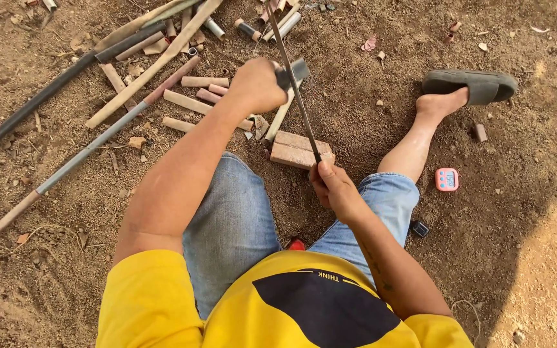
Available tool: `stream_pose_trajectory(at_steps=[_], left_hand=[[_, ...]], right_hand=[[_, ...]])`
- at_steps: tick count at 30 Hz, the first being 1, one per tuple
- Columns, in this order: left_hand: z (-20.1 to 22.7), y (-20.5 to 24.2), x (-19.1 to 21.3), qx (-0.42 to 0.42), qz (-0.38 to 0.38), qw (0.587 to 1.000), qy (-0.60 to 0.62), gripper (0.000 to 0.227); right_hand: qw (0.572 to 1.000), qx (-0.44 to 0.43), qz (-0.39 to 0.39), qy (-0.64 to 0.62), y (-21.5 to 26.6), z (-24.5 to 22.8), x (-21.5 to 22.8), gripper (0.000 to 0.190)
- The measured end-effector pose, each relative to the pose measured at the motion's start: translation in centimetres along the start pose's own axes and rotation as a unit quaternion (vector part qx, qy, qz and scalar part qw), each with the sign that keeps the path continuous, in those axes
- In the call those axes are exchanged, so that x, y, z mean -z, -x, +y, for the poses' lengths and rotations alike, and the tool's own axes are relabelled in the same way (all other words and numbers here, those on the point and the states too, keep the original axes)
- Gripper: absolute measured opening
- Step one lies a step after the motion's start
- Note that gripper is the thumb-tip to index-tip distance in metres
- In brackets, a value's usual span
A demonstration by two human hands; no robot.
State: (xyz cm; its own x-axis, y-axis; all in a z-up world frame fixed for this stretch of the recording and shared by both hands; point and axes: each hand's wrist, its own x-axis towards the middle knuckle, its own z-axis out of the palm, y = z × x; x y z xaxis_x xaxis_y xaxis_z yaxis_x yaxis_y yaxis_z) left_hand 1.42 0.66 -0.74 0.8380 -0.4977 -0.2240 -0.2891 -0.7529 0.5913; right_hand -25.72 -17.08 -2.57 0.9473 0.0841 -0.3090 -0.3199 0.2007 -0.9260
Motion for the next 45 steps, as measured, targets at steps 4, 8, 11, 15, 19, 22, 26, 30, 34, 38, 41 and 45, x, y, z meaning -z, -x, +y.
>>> stream_pose_trajectory(at_steps=[4, 8, 11, 15, 19, 22, 26, 30, 34, 38, 41, 45], left_hand=[[1.3, 1.4, -3.0, 0.0, 0.002, 1.0, 0.011, 0.026], [1.6, 0.0, -2.4, -0.004, 0.016, 1.0, 0.012, 0.028], [1.2, -0.1, -1.1, -0.011, 0.027, 0.999, 0.015, 0.031], [1.2, 0.8, -1.1, -0.017, -0.004, 1.0, -0.024, 0.035], [1.3, 1.6, -0.7, -0.032, -0.039, 0.997, -0.062, 0.041], [3.7, 2.5, -1.4, -0.077, -0.066, 0.991, -0.093, 0.026], [2.1, 1.3, -1.1, -0.047, -0.045, 0.995, -0.08, 0.031], [0.5, 0.8, -0.7, 0.004, 0.008, 1.0, -0.018, 0.032], [3.7, 2.5, -2.0, 0.008, -0.059, 0.991, -0.119, 0.031], [3.1, 1.5, -1.1, -0.031, -0.036, 0.991, -0.124, 0.03], [1.5, 0.4, -0.2, 0.027, 0.028, 0.997, -0.068, 0.023], [3.7, 2.9, -0.8, -0.021, -0.046, 0.991, -0.127, 0.023]], right_hand=[[1.0, 0.008, 0.008, 0.002, -1.3, -0.4, 0.1, 0.046], [1.0, 0.026, 0.008, 0.006, -2.7, -1.5, 0.0, 0.046], [0.999, 0.044, 0.012, 0.01, -2.1, -0.8, -0.2, 0.047], [1.0, 0.024, 0.006, 0.018, -1.4, 0.1, 0.3, 0.05], [0.999, 0.043, 0.002, 0.014, -1.8, 1.0, 0.3, 0.05], [0.999, 0.041, 0.01, -0.002, -2.7, 0.6, 0.4, 0.05], [0.999, 0.05, 0.006, 0.02, -2.7, 0.2, 0.0, 0.05], [1.0, 0.028, 0.002, 0.003, -3.1, 2.2, 0.7, 0.049], [0.999, 0.039, -0.001, -0.001, -4.1, 1.3, 0.9, 0.049], [0.998, 0.058, 0.01, 0.015, -4.5, 0.9, 0.3, 0.049], [0.999, 0.025, 0.021, 0.007, -3.8, 1.8, -0.1, 0.049], [0.999, 0.035, 0.021, 0.02, -4.2, 1.3, 0.3, 0.051]])
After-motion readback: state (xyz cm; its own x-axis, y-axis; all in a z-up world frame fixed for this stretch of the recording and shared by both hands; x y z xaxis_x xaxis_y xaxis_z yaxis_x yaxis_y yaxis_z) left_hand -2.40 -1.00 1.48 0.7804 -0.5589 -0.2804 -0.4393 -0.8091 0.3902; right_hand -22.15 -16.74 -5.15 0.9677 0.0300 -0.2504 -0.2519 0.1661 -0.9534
